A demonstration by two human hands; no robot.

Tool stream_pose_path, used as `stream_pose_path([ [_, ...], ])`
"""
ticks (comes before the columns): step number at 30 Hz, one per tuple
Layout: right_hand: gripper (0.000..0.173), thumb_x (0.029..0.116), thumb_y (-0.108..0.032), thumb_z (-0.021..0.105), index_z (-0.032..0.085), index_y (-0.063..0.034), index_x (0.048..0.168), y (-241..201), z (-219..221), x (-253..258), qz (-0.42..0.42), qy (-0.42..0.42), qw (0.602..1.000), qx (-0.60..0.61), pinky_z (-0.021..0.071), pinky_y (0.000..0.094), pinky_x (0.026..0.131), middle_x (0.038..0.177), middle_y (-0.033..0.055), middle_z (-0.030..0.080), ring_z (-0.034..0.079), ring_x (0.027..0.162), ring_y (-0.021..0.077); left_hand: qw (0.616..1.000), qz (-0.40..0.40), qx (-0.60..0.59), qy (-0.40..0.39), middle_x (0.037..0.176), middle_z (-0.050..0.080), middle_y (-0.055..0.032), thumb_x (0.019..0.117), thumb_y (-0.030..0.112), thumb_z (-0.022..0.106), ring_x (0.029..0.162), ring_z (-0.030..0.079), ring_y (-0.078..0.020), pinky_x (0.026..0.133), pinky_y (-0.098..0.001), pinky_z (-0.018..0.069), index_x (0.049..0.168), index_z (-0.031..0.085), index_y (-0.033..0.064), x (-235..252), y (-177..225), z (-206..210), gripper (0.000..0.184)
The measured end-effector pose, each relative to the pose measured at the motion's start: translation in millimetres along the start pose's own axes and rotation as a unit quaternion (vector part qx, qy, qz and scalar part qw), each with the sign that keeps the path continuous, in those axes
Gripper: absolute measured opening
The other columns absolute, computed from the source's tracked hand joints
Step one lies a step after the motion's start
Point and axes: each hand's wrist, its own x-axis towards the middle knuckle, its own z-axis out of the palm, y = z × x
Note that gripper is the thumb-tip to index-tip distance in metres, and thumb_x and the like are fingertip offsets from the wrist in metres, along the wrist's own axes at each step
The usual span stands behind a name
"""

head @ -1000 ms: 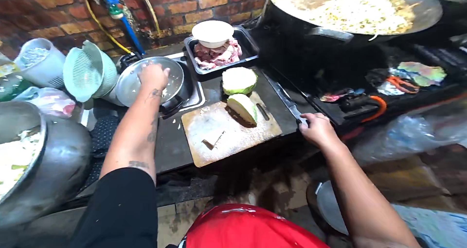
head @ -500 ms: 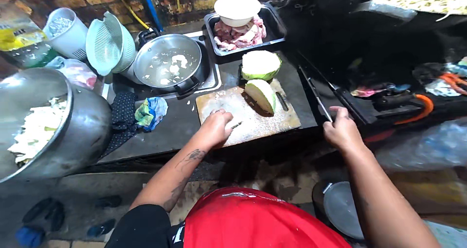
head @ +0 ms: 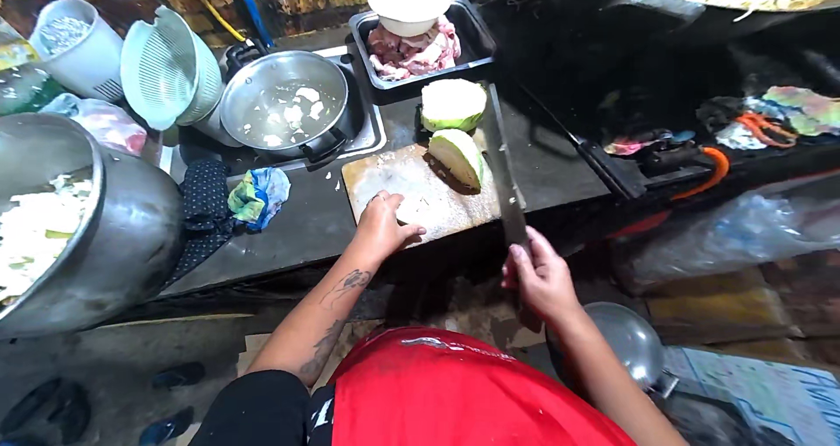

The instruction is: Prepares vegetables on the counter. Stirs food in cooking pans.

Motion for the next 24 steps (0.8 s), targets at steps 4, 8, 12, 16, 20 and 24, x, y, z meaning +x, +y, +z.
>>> stream_pose_path([
  [4,0.049,0.1048,-0.012,0.044,0.044,-0.0012,0.152,-10.0,17.6,-25.2,-0.009,-0.076,0.987,-0.141,0.0602,0.0374,0.061,0.089,0.0109,0.072,0.068,0.064,0.0168,1.000,0.010,-0.013,0.025,0.107,0.067,-0.0219,0.0827,0.042,0.085,0.103,0.067,-0.0360,0.093,-0.0530,0.0548,0.117,0.072,-0.0020,-2.5,2.2,9.5,0.057],
  [8,0.066,0.1000,-0.009,0.046,0.029,-0.0133,0.164,-13.8,24.9,-35.3,0.005,-0.110,0.973,-0.204,0.0571,0.0446,0.061,0.077,0.0109,0.069,0.065,0.059,0.0217,1.000,-0.013,-0.003,0.010,0.112,0.066,-0.0214,0.0876,0.041,0.081,0.107,0.066,-0.0364,0.095,-0.0524,0.0541,0.116,0.072,-0.0016,-0.5,5.4,10.5,0.052],
  [12,0.064,0.1007,-0.008,0.046,0.032,-0.0149,0.163,-17.4,26.8,-39.1,0.006,-0.112,0.969,-0.222,0.0560,0.0418,0.060,0.077,0.0093,0.068,0.062,0.058,0.0192,1.000,-0.026,0.005,-0.016,0.118,0.064,-0.0213,0.0880,0.043,0.080,0.112,0.064,-0.0368,0.097,-0.0525,0.0533,0.119,0.071,0.0000,1.2,5.6,8.9,0.054],
  [16,0.062,0.1026,-0.010,0.045,0.033,-0.0170,0.163,-26.0,27.0,-39.8,0.021,-0.120,0.961,-0.248,0.0562,0.0451,0.063,0.082,0.0118,0.070,0.063,0.061,0.0220,0.999,-0.023,0.005,-0.033,0.119,0.064,-0.0210,0.0880,0.043,0.080,0.114,0.063,-0.0364,0.098,-0.0518,0.0529,0.119,0.071,-0.0008,2.9,5.1,5.8,0.054],
  [20,0.061,0.1043,-0.010,0.044,0.032,-0.0178,0.163,-29.6,26.0,-31.6,0.026,-0.134,0.957,-0.257,0.0566,0.0448,0.065,0.085,0.0129,0.071,0.064,0.063,0.0227,0.999,-0.008,0.002,-0.045,0.118,0.064,-0.0208,0.0886,0.042,0.080,0.114,0.063,-0.0366,0.098,-0.0515,0.0523,0.117,0.071,-0.0023,6.1,2.5,3.5,0.054],
  [24,0.060,0.1065,-0.013,0.044,0.029,-0.0184,0.164,-36.6,30.8,-17.2,0.059,-0.175,0.941,-0.283,0.0571,0.0509,0.079,0.098,0.0186,0.073,0.070,0.080,0.0311,0.999,0.007,0.009,-0.053,0.117,0.064,-0.0205,0.0882,0.042,0.080,0.113,0.063,-0.0366,0.099,-0.0513,0.0521,0.116,0.071,-0.0018,8.6,0.0,3.5,0.052],
])
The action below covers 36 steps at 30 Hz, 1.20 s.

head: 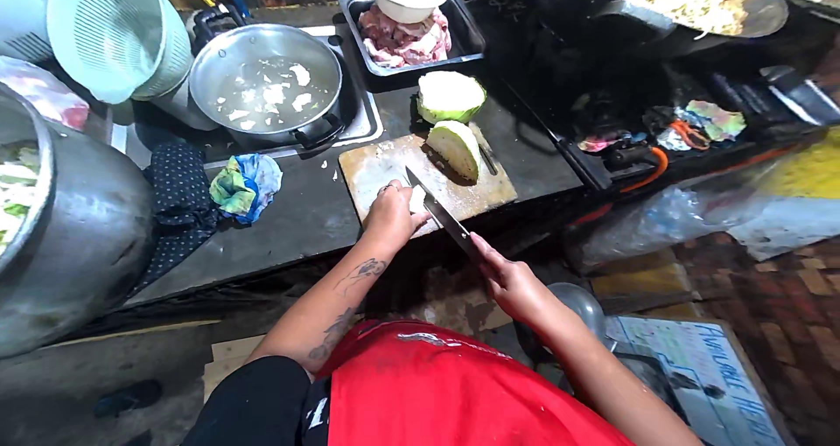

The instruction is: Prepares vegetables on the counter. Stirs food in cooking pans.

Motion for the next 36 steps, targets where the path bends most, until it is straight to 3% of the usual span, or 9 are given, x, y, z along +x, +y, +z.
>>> stream_pose_path([
  [6,0.058,0.1056,-0.009,0.046,0.034,-0.0172,0.162,-1.5,-9.9,23.5,-0.004,0.003,0.998,0.058,0.0583,0.0446,0.077,0.106,0.0188,0.072,0.069,0.077,0.0246,0.992,0.031,-0.100,0.071,0.110,0.068,-0.0218,0.0871,0.035,0.082,0.106,0.067,-0.0357,0.094,-0.0540,0.0541,0.113,0.072,-0.0017,0.1,-17.0,-6.6,0.046],
  [10,0.052,0.1071,-0.015,0.046,0.040,-0.0130,0.158,8.0,-21.1,30.6,-0.055,0.153,0.972,0.168,0.0528,0.0264,0.054,0.077,0.0046,0.066,0.057,0.054,0.0074,0.979,-0.019,-0.136,0.148,0.115,0.068,-0.0229,0.0874,0.033,0.081,0.109,0.066,-0.0372,0.097,-0.0554,0.0517,0.120,0.068,-0.0017,5.1,-31.3,-32.8,0.049],
  [14,0.055,0.1068,-0.015,0.046,0.036,-0.0138,0.161,19.7,-36.9,33.7,-0.063,0.190,0.960,0.197,0.0506,0.0241,0.050,0.071,0.0014,0.064,0.056,0.051,0.0059,0.994,0.000,0.038,0.103,0.130,0.062,-0.0239,0.0878,0.038,0.079,0.128,0.053,-0.0454,0.101,-0.0637,0.0463,0.124,0.069,0.0014,9.0,-14.6,-39.9,0.053],
  [17,0.055,0.1062,-0.014,0.045,0.035,-0.0115,0.160,26.9,-43.9,33.3,-0.076,0.204,0.950,0.225,0.0490,0.0223,0.047,0.070,-0.0003,0.063,0.055,0.050,0.0045,0.990,0.084,0.091,0.066,0.123,0.065,-0.0248,0.0983,0.033,0.067,0.117,0.063,-0.0436,0.094,-0.0581,0.0544,0.124,0.068,0.0010,19.3,13.7,-15.9,0.042],
  [20,0.057,0.1053,-0.013,0.046,0.034,-0.0084,0.160,39.0,-52.6,32.8,-0.094,0.206,0.943,0.243,0.0484,0.0216,0.045,0.070,-0.0012,0.063,0.055,0.049,0.0047,0.989,0.059,0.127,-0.041,0.121,0.064,-0.0247,0.1008,0.014,0.061,0.118,0.061,-0.0425,0.097,-0.0548,0.0535,0.123,0.067,0.0005,35.4,33.5,2.9,0.027],
  [23,0.056,0.1045,-0.013,0.047,0.035,-0.0061,0.159,63.7,-68.8,26.4,-0.119,0.216,0.939,0.241,0.0493,0.0206,0.046,0.075,-0.0013,0.065,0.055,0.051,0.0032,0.995,0.039,0.087,0.007,0.116,0.067,-0.0256,0.0970,-0.001,0.058,0.111,0.066,-0.0414,0.095,-0.0558,0.0547,0.114,0.070,-0.0037,51.3,33.7,-2.4,0.021],
  [30,0.058,0.1043,-0.016,0.047,0.034,-0.0029,0.159,138.5,-101.9,0.4,-0.109,0.258,0.929,0.241,0.0495,0.0184,0.046,0.081,0.0012,0.066,0.055,0.052,-0.0004,0.967,-0.109,0.124,0.194,0.139,0.057,-0.0310,0.0975,0.025,0.070,0.130,0.055,-0.0485,0.109,-0.0649,0.0421,0.144,0.056,0.0006,85.8,4.7,-136.3,0.055],
  [34,0.052,0.1069,-0.015,0.044,0.038,-0.0019,0.157,179.9,-108.3,-4.8,-0.052,0.260,0.938,0.225,0.0534,0.0245,0.057,0.093,0.0100,0.071,0.058,0.059,0.0043,0.977,-0.082,0.187,0.055,0.117,0.069,-0.0275,0.0895,0.046,0.078,0.110,0.065,-0.0494,0.093,-0.0733,0.0490,0.132,0.066,0.0081,46.5,19.0,-93.2,0.058],
  [36,0.051,0.1078,-0.015,0.043,0.038,-0.0044,0.158,195.3,-111.3,-4.7,-0.016,0.230,0.945,0.231,0.0543,0.0263,0.061,0.099,0.0131,0.071,0.060,0.063,0.0068,0.976,-0.124,0.175,-0.024,0.121,0.067,-0.0309,0.0871,0.042,0.081,0.116,0.062,-0.0518,0.099,-0.0736,0.0444,0.132,0.067,0.0049,27.0,20.6,-55.8,0.060],
])
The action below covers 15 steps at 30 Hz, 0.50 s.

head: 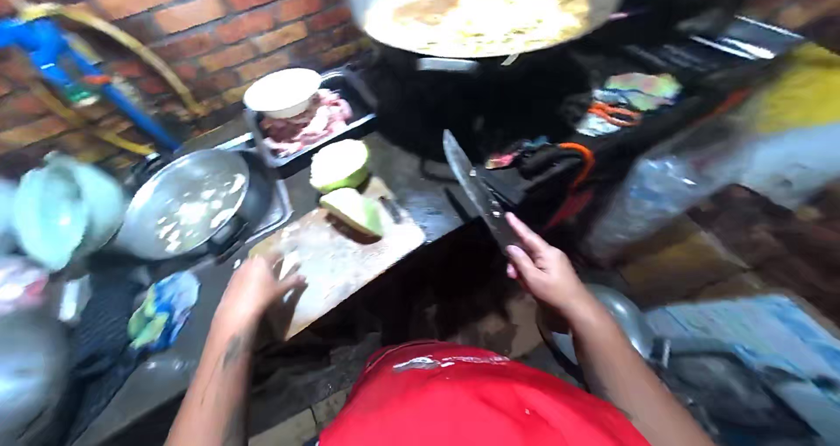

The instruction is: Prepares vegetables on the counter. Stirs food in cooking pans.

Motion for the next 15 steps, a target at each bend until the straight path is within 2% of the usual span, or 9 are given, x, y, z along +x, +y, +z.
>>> stream_pose_path([
  [2,0.052,0.1091,-0.016,0.042,0.036,-0.0092,0.160,4.3,-10.8,2.6,0.034,-0.028,0.999,0.006,0.0560,0.0292,0.066,0.102,0.0145,0.071,0.062,0.066,0.0101,0.999,-0.003,-0.006,0.042,0.115,0.068,-0.0322,0.0915,0.032,0.077,0.112,0.064,-0.0531,0.098,-0.0731,0.0457,0.121,0.070,-0.0004,-11.5,2.1,23.8,0.044],
  [3,0.051,0.1094,-0.017,0.042,0.036,-0.0113,0.160,6.4,-18.3,2.2,0.047,-0.033,0.998,0.016,0.0558,0.0298,0.066,0.098,0.0135,0.070,0.062,0.066,0.0111,0.997,0.004,-0.027,0.074,0.110,0.069,-0.0329,0.0908,0.028,0.077,0.107,0.065,-0.0534,0.094,-0.0733,0.0469,0.116,0.071,-0.0032,-15.3,4.5,29.7,0.041],
  [4,0.051,0.1097,-0.017,0.042,0.036,-0.0125,0.160,9.5,-25.5,0.3,0.058,-0.032,0.997,0.033,0.0542,0.0294,0.064,0.090,0.0112,0.069,0.059,0.062,0.0109,0.994,0.010,-0.065,0.087,0.106,0.069,-0.0321,0.0893,0.025,0.079,0.101,0.067,-0.0509,0.090,-0.0715,0.0486,0.114,0.071,-0.0053,-19.5,10.2,30.8,0.040],
  [5,0.051,0.1100,-0.016,0.041,0.036,-0.0133,0.160,12.7,-34.1,-2.5,0.067,-0.032,0.996,0.053,0.0531,0.0295,0.062,0.086,0.0099,0.068,0.058,0.060,0.0110,0.991,0.010,-0.117,0.072,0.105,0.070,-0.0282,0.0891,0.023,0.079,0.097,0.069,-0.0433,0.088,-0.0648,0.0526,0.116,0.070,-0.0059,-24.9,21.7,27.7,0.041],
  [7,0.051,0.1093,-0.014,0.042,0.037,-0.0129,0.160,23.6,-52.3,-12.0,0.072,-0.010,0.994,0.087,0.0518,0.0274,0.060,0.085,0.0079,0.067,0.056,0.059,0.0096,0.964,0.025,-0.265,-0.012,0.097,0.071,-0.0100,0.0908,0.015,0.074,0.079,0.069,-0.0152,0.074,-0.0368,0.0605,0.121,0.063,-0.0046,-32.3,59.2,27.3,0.038],
  [8,0.051,0.1090,-0.014,0.042,0.036,-0.0120,0.160,30.9,-61.0,-20.3,0.076,0.009,0.992,0.098,0.0510,0.0263,0.058,0.082,0.0066,0.066,0.055,0.057,0.0086,0.937,0.037,-0.340,-0.075,0.092,0.071,-0.0024,0.0917,0.013,0.070,0.074,0.069,-0.0078,0.069,-0.0287,0.0605,0.120,0.061,-0.0021,-34.3,83.6,34.1,0.033],
  [10,0.053,0.1079,-0.013,0.044,0.036,-0.0091,0.160,49.3,-76.2,-42.5,0.085,0.070,0.988,0.111,0.0504,0.0254,0.054,0.075,0.0037,0.065,0.055,0.054,0.0074,0.891,0.063,-0.403,-0.198,0.085,0.073,0.0011,0.0933,0.014,0.066,0.070,0.069,-0.0064,0.065,-0.0259,0.0598,0.114,0.066,0.0011,-31.1,140.5,57.4,0.024],
  [13,0.056,0.1058,-0.012,0.047,0.035,-0.0051,0.160,75.2,-98.9,-90.5,0.098,0.204,0.965,0.132,0.0502,0.0243,0.047,0.071,0.0005,0.063,0.054,0.050,0.0058,0.838,0.128,-0.380,-0.370,0.077,0.069,0.0002,0.0971,0.021,0.063,0.065,0.065,-0.0091,0.062,-0.0272,0.0571,0.103,0.070,0.0043,-16.7,247.0,100.0,0.019],
  [15,0.059,0.1039,-0.010,0.048,0.032,-0.0042,0.160,88.5,-116.3,-122.9,0.106,0.291,0.940,0.141,0.0506,0.0237,0.044,0.071,0.0002,0.064,0.055,0.049,0.0059,0.798,0.201,-0.377,-0.425,0.073,0.066,-0.0001,0.0965,0.024,0.063,0.062,0.062,-0.0093,0.060,-0.0274,0.0548,0.101,0.070,0.0046,-2.1,330.2,122.8,0.021],
])
